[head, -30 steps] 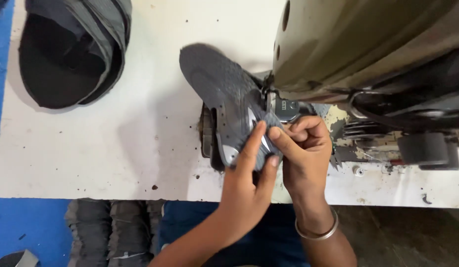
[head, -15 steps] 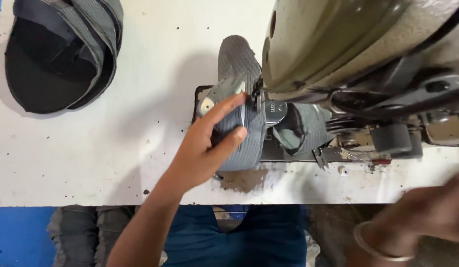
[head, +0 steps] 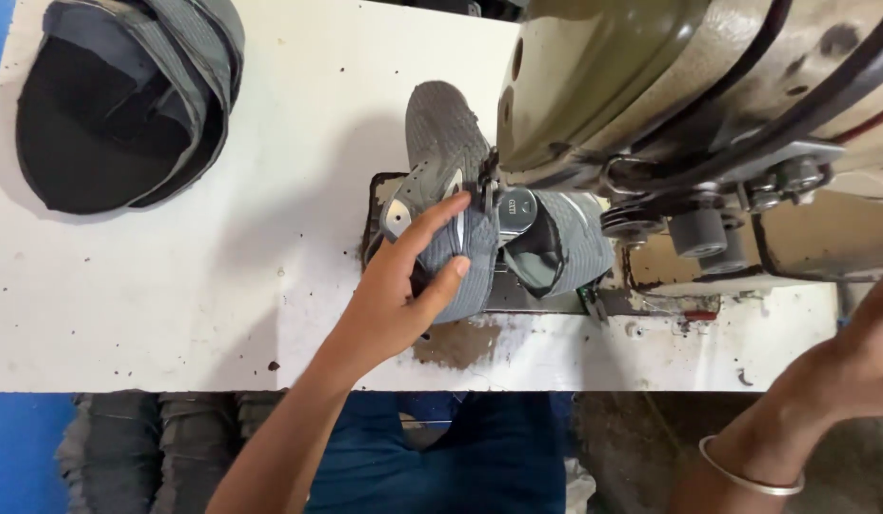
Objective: The person sews a grey slipper using a sewing machine, guiding the fabric under the needle and trimming excess thread with scissors. They then pick up a black slipper sole, attach a grey strap to it, and sew the strap onto the sole.
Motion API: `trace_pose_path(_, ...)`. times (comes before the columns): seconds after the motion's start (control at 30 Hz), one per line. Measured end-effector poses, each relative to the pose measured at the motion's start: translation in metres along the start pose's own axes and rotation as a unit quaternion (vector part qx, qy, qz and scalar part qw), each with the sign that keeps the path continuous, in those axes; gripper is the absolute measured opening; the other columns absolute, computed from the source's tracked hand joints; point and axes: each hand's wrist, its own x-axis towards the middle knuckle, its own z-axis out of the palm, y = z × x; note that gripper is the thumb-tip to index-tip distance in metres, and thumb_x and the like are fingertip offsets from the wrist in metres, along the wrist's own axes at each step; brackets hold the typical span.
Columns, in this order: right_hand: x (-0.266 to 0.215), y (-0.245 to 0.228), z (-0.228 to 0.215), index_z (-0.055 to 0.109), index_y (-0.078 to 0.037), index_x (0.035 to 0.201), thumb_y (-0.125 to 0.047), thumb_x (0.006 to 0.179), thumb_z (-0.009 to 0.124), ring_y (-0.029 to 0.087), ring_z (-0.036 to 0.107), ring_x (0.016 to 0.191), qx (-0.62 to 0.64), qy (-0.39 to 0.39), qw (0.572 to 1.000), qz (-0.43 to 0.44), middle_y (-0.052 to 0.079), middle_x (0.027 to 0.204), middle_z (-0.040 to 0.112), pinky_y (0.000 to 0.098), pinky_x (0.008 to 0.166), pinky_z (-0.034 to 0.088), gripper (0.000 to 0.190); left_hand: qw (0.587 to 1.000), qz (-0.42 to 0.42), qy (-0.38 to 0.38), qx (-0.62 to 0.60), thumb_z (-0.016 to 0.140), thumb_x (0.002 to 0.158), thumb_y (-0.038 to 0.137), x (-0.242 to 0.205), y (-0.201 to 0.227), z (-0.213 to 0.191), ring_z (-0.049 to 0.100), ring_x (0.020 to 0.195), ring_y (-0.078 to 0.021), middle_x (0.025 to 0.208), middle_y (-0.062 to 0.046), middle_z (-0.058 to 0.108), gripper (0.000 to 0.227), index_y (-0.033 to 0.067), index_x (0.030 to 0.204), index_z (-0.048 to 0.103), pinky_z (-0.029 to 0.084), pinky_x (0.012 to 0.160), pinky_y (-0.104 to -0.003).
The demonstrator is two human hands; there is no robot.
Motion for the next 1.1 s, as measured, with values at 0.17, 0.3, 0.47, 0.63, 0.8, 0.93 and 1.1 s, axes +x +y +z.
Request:
trace_pose_path(0.17, 0.128, -0.195, -0.123, 0.062, -0.013, 0.121, -0.055, 0.079, 0.081, 0.014, 0.072, 0.077, 0.148, -0.593, 0.784, 0.110, 0.005, 0.091, 0.074, 0.0291, 0.066, 0.058, 0.062, 0.998, -0.066, -0.003, -0.005, 0.061, 0.100, 0.024, 0.005, 0.006, -0.001, 0.067, 0.120, -0.0218, 0.151, -0.008, 0.060, 0.054, 0.0152, 0.152, 0.048, 0.053, 0.097, -0.035)
trace_pose_path(0.3, 0.130, -0.241, -0.095, 0.060, -0.003, 0.139, -0.035, 0.078, 0.086, 0.029, 0.072, 0.077, 0.332, -0.333, 0.879, -0.076, 0.020, 0.125, 0.069, 0.0380, 0.059, 0.056, 0.073, 0.998, -0.064, 0.020, 0.000, 0.062, 0.100, 0.025, 0.004, 0.004, 0.000, 0.062, 0.125, -0.0237, 0.151, -0.010, 0.057, 0.053, 0.0162, 0.151, 0.049, 0.054, 0.094, -0.036)
trace_pose_path(0.47, 0.134, -0.250, -0.011, 0.069, -0.014, 0.115, -0.026, 0.073, 0.081, 0.032, 0.071, 0.086, 0.177, -0.384, 0.893, -0.152, 0.012, 0.101, 0.072, 0.0426, 0.069, 0.056, 0.044, 0.995, -0.103, -0.001, 0.011, 0.061, 0.100, 0.028, 0.006, 0.009, -0.004, 0.073, 0.100, -0.0250, 0.123, -0.013, 0.068, 0.055, 0.0219, 0.153, 0.048, 0.057, 0.082, -0.037)
trace_pose_path(0.63, 0.169, -0.282, 0.081, 0.068, -0.013, 0.130, -0.006, 0.084, 0.070, 0.025, 0.073, 0.089, 0.431, -0.361, 0.799, -0.214, 0.008, 0.103, 0.073, 0.0388, 0.079, 0.058, 0.047, 0.989, -0.138, -0.048, 0.025, 0.057, 0.101, 0.032, 0.004, 0.003, -0.002, 0.073, 0.077, -0.0288, 0.105, -0.014, 0.073, 0.058, 0.0266, 0.156, 0.042, 0.055, 0.070, -0.039)
trace_pose_path(0.8, 0.237, -0.309, 0.061, 0.073, -0.015, 0.126, 0.006, 0.075, 0.063, 0.027, 0.076, 0.074, 0.345, -0.594, 0.710, -0.155, 0.015, 0.097, 0.078, 0.0367, 0.066, 0.060, 0.057, 0.999, 0.019, 0.017, 0.036, 0.058, 0.105, 0.029, -0.002, -0.009, 0.011, 0.071, 0.087, -0.0326, 0.127, -0.019, 0.068, 0.053, 0.0198, 0.154, 0.041, 0.056, 0.072, -0.042)
trace_pose_path(0.93, 0.177, -0.274, 0.086, 0.071, -0.011, 0.128, -0.004, 0.082, 0.068, 0.022, 0.074, 0.091, 0.413, -0.454, 0.771, -0.170, 0.012, 0.108, 0.078, 0.0369, 0.081, 0.058, 0.047, 0.998, -0.019, 0.048, 0.023, 0.059, 0.103, 0.030, -0.005, -0.013, 0.015, 0.071, 0.089, -0.0349, 0.117, -0.021, 0.070, 0.053, 0.0216, 0.153, 0.044, 0.057, 0.077, -0.044)
trace_pose_path(1.1, 0.104, -0.234, 0.113, 0.067, -0.009, 0.133, -0.010, 0.096, 0.062, 0.019, 0.073, 0.102, 0.494, -0.386, 0.766, -0.142, 0.008, 0.116, 0.077, 0.0363, 0.092, 0.057, 0.037, 0.993, 0.050, 0.103, 0.030, 0.060, 0.104, 0.029, -0.004, 0.000, 0.003, 0.069, 0.102, -0.0405, 0.126, -0.027, 0.065, 0.053, 0.0194, 0.154, 0.046, 0.057, 0.083, -0.045)
